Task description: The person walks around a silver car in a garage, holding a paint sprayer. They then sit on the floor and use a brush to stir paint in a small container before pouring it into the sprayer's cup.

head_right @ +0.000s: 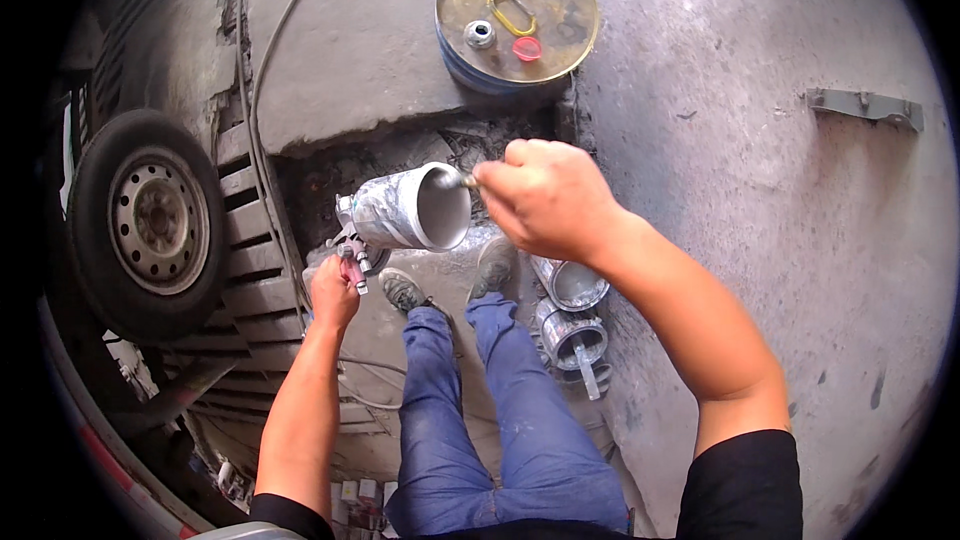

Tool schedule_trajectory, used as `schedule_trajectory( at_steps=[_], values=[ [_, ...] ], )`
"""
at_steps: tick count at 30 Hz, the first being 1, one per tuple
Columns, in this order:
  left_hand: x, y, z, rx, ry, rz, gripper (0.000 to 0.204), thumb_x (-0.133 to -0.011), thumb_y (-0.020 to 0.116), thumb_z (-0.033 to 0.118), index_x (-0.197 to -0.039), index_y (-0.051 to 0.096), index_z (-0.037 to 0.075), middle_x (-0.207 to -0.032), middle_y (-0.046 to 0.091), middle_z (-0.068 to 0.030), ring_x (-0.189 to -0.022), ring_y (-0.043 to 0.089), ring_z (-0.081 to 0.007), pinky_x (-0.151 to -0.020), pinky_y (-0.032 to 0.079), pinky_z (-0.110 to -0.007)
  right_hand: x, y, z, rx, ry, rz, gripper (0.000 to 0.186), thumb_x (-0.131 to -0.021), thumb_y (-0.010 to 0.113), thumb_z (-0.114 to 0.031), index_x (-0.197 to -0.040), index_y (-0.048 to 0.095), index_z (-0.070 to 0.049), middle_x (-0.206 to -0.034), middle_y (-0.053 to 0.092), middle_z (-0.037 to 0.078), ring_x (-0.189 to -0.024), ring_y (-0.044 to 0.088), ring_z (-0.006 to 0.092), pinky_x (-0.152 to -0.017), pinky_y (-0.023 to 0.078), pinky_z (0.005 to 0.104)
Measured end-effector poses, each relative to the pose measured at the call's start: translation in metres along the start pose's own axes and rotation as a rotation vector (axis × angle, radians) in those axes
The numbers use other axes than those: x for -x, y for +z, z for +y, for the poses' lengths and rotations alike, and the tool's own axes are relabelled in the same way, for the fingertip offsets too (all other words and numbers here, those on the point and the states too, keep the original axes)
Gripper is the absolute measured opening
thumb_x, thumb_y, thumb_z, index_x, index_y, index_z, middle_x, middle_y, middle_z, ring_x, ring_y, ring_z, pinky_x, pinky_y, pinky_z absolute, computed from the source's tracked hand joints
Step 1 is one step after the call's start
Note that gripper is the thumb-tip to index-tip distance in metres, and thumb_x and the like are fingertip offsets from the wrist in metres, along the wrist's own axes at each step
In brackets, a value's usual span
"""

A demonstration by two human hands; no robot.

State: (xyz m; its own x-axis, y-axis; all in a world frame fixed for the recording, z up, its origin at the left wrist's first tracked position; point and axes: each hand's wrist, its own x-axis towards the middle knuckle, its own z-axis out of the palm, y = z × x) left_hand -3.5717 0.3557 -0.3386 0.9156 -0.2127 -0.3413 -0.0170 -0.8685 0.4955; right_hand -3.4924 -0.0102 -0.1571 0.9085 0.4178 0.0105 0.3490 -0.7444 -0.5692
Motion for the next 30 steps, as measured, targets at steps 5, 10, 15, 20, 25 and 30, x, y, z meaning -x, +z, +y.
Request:
schedule_trajectory(
  at_steps=[5,10,15,20,25,30],
  values=[
    [0.003,0.003,0.006,0.016,0.038,-0.057,0.017,-0.073,0.058,0.002,-0.089,0.054,0.005,-0.082,0.057,-0.0179,-0.080,0.057,-0.0410,-0.071,0.046,-0.049,0.013,0.026,-0.005,-0.218,0.031,-0.161,0.009,-0.082,0.064,-0.013,-0.086,0.065,-0.005,-0.069,0.060,0.011,-0.065,0.063,0.0275,-0.056,0.050,0.0374],
    [0.003,0.001,0.010,0.033,0.029,-0.077,0.022,-0.071,0.057,0.001,-0.093,0.055,0.005,-0.084,0.059,-0.0184,-0.081,0.058,-0.0407,-0.071,0.047,-0.049,0.005,0.043,0.011,0.081,-0.074,0.044,0.009,-0.080,0.064,-0.011,-0.088,0.063,-0.009,-0.065,0.054,0.008,-0.058,0.057,0.0281,-0.052,0.046,0.0386],
    [0.003,0.008,0.015,0.042,0.018,-0.090,0.020,-0.073,0.057,0.002,-0.093,0.056,0.005,-0.082,0.058,-0.0183,-0.080,0.058,-0.0407,-0.072,0.047,-0.049,0.004,0.067,0.006,-0.301,0.357,-0.292,0.023,-0.089,0.059,-0.025,-0.083,0.062,-0.003,-0.066,0.063,0.011,-0.062,0.064,0.0210,-0.058,0.050,0.0366],
    [0.012,-0.001,0.004,0.069,-0.024,-0.132,0.016,-0.075,0.056,0.003,-0.091,0.057,0.004,-0.082,0.060,-0.0200,-0.083,0.058,-0.0417,-0.074,0.046,-0.049,-0.005,0.008,0.000,-0.938,0.889,-0.274,0.027,-0.096,0.053,-0.026,-0.092,0.065,-0.002,-0.065,0.057,-0.001,-0.055,0.049,0.0068,-0.053,0.041,0.0246],
    [-0.003,-0.014,0.004,0.113,-0.019,-0.239,0.012,-0.076,0.056,0.005,-0.088,0.058,0.002,-0.084,0.062,-0.0222,-0.083,0.059,-0.0430,-0.073,0.046,-0.049,0.021,-0.032,-0.003,-0.561,0.406,-0.271,0.017,-0.091,0.061,-0.016,-0.100,0.067,-0.003,-0.074,0.061,0.005,-0.066,0.056,0.0173,-0.060,0.045,0.0315],
    [-0.017,-0.016,0.016,0.146,-0.039,-0.430,0.011,-0.078,0.057,0.009,-0.085,0.059,0.001,-0.084,0.064,-0.0227,-0.084,0.060,-0.0437,-0.073,0.047,-0.047,-0.006,-0.029,0.017,-0.175,0.330,-0.100,0.013,-0.086,0.061,-0.014,-0.092,0.067,-0.004,-0.076,0.062,0.016,-0.075,0.061,0.0334,-0.069,0.049,0.0416]
  ],
)
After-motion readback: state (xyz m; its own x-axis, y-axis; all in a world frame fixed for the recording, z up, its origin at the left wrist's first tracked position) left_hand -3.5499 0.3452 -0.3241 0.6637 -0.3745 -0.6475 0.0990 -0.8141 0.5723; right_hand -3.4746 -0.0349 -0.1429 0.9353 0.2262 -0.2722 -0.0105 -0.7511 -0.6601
